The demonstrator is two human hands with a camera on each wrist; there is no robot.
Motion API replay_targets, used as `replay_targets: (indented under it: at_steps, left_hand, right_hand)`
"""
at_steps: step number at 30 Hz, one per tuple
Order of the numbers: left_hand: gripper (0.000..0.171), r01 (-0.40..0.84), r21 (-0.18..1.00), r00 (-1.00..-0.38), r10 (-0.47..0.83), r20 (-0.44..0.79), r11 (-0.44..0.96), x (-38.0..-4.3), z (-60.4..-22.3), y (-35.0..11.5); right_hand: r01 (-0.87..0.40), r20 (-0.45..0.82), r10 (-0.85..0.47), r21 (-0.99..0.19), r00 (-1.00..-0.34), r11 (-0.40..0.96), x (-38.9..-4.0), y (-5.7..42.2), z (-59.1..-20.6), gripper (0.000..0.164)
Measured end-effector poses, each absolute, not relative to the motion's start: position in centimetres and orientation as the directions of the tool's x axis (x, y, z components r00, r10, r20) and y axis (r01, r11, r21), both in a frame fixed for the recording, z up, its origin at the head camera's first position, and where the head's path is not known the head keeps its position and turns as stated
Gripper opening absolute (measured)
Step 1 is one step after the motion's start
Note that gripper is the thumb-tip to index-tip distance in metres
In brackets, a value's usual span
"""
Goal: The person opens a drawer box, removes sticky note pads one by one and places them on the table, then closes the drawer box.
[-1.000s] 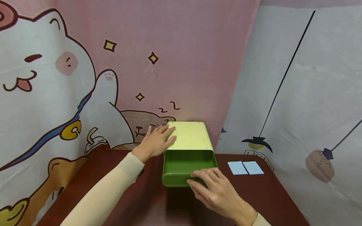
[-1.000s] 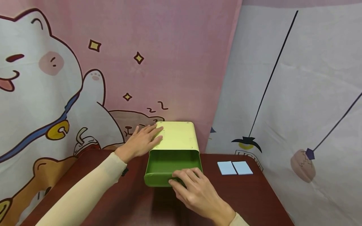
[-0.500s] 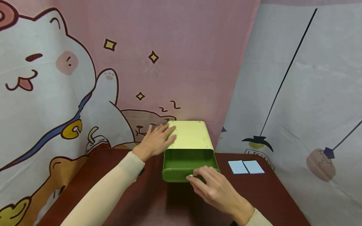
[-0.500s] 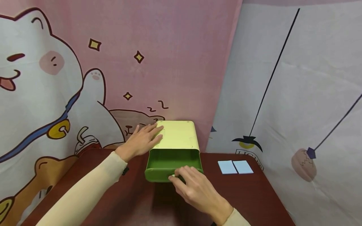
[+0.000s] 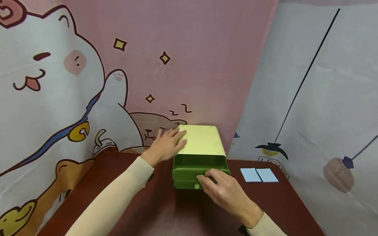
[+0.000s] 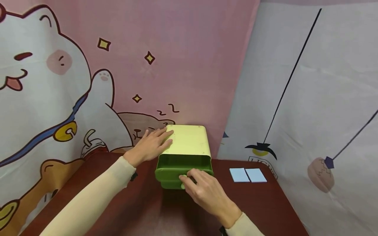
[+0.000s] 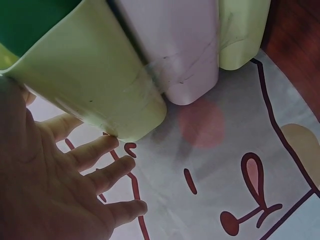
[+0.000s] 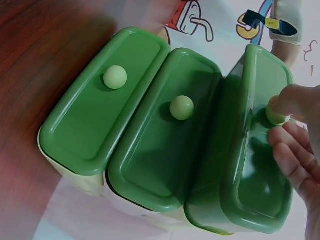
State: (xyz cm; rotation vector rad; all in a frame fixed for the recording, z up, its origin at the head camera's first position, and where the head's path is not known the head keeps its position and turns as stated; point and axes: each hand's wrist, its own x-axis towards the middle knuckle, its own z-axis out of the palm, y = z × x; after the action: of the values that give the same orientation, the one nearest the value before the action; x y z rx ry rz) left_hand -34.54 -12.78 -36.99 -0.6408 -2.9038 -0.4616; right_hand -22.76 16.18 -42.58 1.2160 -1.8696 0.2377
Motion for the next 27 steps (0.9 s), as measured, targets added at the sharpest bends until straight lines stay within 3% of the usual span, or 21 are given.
replay_targets:
  at_steps: [5,11,27]
  left_hand:
    - [0.071,0.435,0.267,-0.898,0.394,0.194,0.86,-34.7,-37.0,-12.5]
    - [0.071,0.426,0.264,-0.903,0.387,0.186,0.865,-34.7,-36.8,-12.5]
    - [0.072,0.425,0.26,-0.904,0.388,0.182,0.867,-34.7,-36.6,-12.7]
  right_hand:
    - [-0.792,0.746,-0.633,0.251,-0.207,0.556,-23.1,16.2,-42.7,0.016]
    - [-0.764,0.746,-0.61,0.223,-0.265,0.605,-23.6,15.8,-42.8,0.043]
    - [-0.775,0.77,-0.546,0.109,-0.331,0.623,-25.6,15.2,-43.2,0.041]
